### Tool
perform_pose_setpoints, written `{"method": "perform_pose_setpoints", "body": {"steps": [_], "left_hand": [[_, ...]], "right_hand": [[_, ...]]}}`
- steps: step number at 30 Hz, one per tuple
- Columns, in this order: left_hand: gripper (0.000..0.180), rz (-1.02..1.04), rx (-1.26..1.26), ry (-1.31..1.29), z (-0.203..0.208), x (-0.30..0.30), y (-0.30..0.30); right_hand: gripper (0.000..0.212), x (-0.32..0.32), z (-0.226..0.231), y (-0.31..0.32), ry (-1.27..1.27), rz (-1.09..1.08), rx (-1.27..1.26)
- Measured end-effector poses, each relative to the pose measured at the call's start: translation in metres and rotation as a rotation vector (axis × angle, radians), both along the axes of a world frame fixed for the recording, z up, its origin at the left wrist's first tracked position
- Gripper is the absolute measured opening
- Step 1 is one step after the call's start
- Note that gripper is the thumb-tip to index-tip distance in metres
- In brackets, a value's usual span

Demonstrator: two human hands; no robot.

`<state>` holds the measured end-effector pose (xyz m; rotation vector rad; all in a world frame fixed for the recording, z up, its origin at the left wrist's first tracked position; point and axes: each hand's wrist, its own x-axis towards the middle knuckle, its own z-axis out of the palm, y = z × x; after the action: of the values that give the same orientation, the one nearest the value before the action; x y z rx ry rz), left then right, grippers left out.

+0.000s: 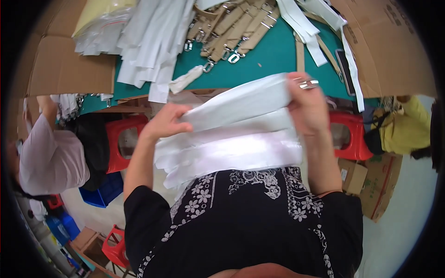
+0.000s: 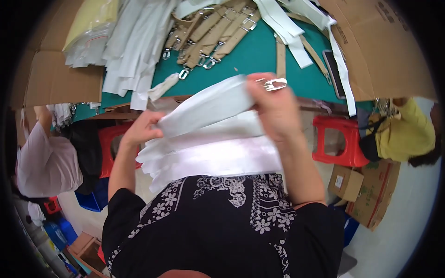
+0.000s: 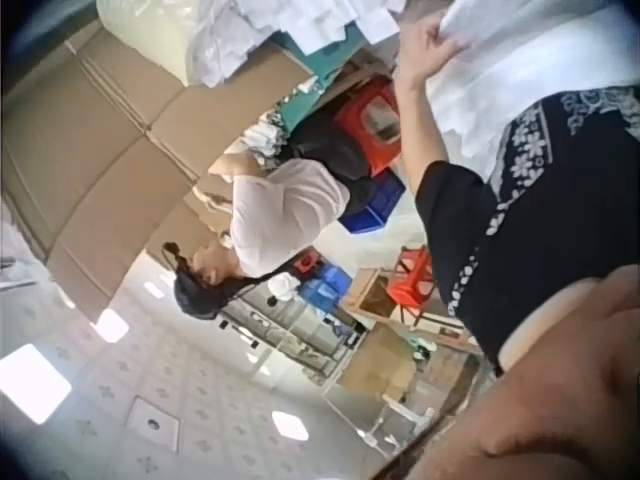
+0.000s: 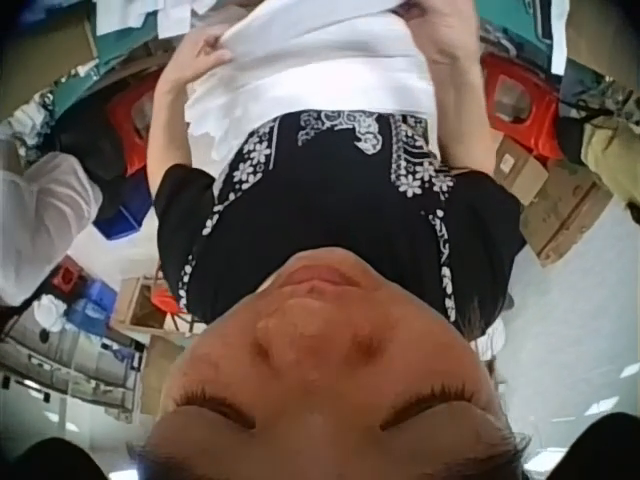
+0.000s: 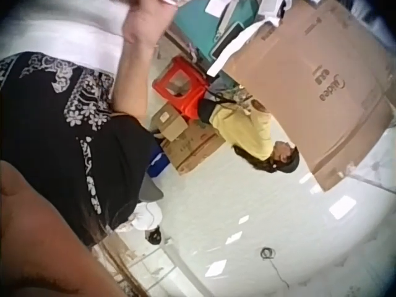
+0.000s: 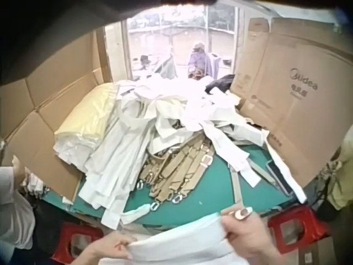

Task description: Wrapping beige industrial straps with metal buckles into white protective packaging paper.

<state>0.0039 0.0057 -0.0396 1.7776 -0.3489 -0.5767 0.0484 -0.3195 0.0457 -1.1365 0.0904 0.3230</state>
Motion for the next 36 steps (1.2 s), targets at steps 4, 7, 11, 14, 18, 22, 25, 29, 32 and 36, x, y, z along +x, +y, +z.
{"method": "perform_pose_setpoints", "body": {"steps": [4,7,11,14,18,22,25,29,32,36], "left_hand": [[0.046,-0.16,0.38,-0.023,0.023,-0.016,0.031],[0.044,-0.174,0.512,0.226,0.053,-0.033,0.027],[0.038,-0.338,0.528,0.309,0.041,-0.067,0.016],[0.045,-0.397,0.712,0.402,0.029,-0.081,-0.001],[0.031,-0.28,0.619,0.07,0.04,-0.054,-0.017],[0.02,-0.036,0.497,-0.322,-0.001,-0.005,-0.088],[0.041,-0.108,0.472,-0.463,-0.05,0.028,-0.141],[0.083,-0.169,0.52,-0.807,-0.094,0.054,-0.161],[0.079,-0.315,0.559,-0.152,-0.089,0.054,-0.154],[0.05,-0.238,0.494,-0.043,-0.084,0.048,-0.13]], "right_hand": [[0.029,-0.016,-0.004,-0.119,-0.029,-0.222,0.029],[0.026,-0.055,-0.03,-0.215,0.075,-0.468,-0.054],[0.019,-0.122,-0.123,-0.286,0.328,-0.536,-0.363],[0.021,-0.155,-0.21,-0.306,0.57,-0.456,-0.433],[0.033,-0.125,-0.205,-0.276,0.444,-0.083,-1.364],[0.03,-0.044,-0.13,-0.15,-0.296,0.14,-1.268],[0.029,-0.043,-0.12,-0.07,-0.73,0.486,-1.209],[0.027,-0.062,-0.118,-0.061,-0.875,0.575,-1.32],[0.028,-0.084,-0.125,-0.071,-0.782,0.529,-1.292],[0.03,-0.081,-0.119,-0.062,-0.421,0.496,-1.309]]}}
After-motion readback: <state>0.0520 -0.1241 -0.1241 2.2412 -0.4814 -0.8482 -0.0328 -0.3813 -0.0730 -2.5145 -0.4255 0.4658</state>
